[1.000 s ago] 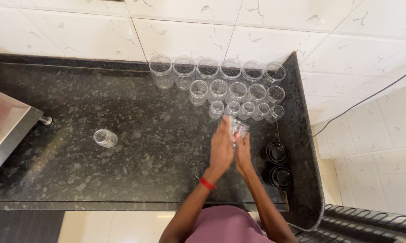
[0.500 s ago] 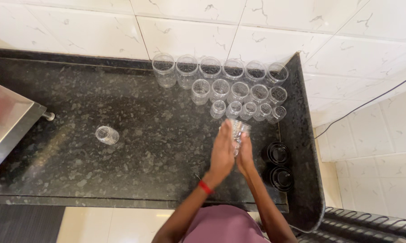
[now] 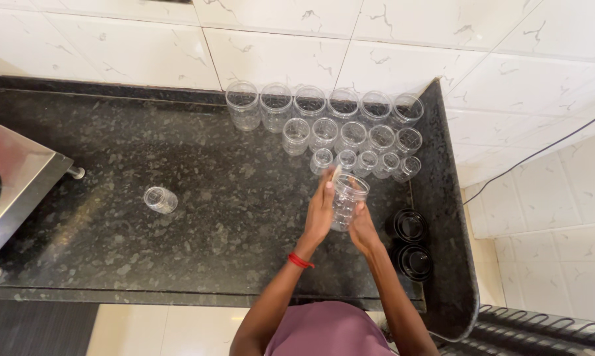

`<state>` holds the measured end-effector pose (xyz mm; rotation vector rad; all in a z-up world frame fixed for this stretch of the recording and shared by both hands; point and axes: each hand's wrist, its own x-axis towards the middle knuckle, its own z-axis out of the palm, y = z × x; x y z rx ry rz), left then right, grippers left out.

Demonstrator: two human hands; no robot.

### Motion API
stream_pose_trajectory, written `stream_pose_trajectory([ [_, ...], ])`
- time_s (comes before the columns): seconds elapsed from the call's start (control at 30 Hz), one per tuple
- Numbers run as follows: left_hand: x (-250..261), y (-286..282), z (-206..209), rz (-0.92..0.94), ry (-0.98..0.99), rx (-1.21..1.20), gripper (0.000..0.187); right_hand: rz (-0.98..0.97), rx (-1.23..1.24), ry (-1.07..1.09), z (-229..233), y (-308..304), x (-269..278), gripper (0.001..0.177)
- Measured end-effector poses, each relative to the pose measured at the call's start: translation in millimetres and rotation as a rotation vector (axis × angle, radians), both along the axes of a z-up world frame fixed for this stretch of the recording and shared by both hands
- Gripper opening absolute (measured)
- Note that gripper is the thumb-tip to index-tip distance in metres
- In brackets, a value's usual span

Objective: The person wipes the exterior of multiple clear plastic containers and black lids with a white cloth on a dark countertop. The person handles each container and lid individually, wiping them and placing them back in rows.

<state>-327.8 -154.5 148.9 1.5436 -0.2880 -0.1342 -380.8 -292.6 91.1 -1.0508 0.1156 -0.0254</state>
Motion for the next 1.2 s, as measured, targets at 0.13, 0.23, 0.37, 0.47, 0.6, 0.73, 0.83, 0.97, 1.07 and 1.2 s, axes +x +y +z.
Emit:
stream_pose_trajectory([
  [0.13, -5, -2, -9, 0.072, -0.233, 0.244, 0.06, -0.076, -0.089, 0.02, 21, 9, -2, 0.076],
  [0.23, -15, -3, -17, 0.049, -0.299, 0.254, 0.065, -0.114, -0.201, 0.132, 33, 12, -2, 0.08],
  [0.37, -50, -7, -21, 0.009, -0.569, 0.515, 0.061, -0.183, -0.034, 0.18, 30, 12, 6, 0.076],
  [0.47, -53, -5, -16, -0.009, -0.639, 0.629, 0.061, -0.236, 0.014, 0.203, 19, 13, 11, 0.069],
  [0.6, -38, -3, -10, 0.053, -0.269, 0.315, 0.065, -0.19, 0.011, 0.167, 5, 25, 5, 0.059],
  [0.73, -47, -5, -7, 0.088, -0.537, 0.478, 0.061, -0.241, 0.04, 0.145, 6, 18, 13, 0.057],
  [0.83, -53, -2, -7, 0.033, -0.694, 0.59, 0.059, -0.243, -0.031, 0.168, 7, 8, 16, 0.051],
  [0.97, -31, -2, -8, 0.062, -0.338, 0.336, 0.059, -0.141, -0.002, 0.207, -6, 11, 12, 0.05],
  [1.07, -25, 0, -12, 0.1, -0.222, 0.269, 0.058, -0.129, 0.053, 0.247, -15, 13, 16, 0.058],
  [1.2, -46, 4, -17, 0.099, -0.719, 0.621, 0.053, -0.075, 0.191, 0.248, -11, 0, 25, 0.07],
])
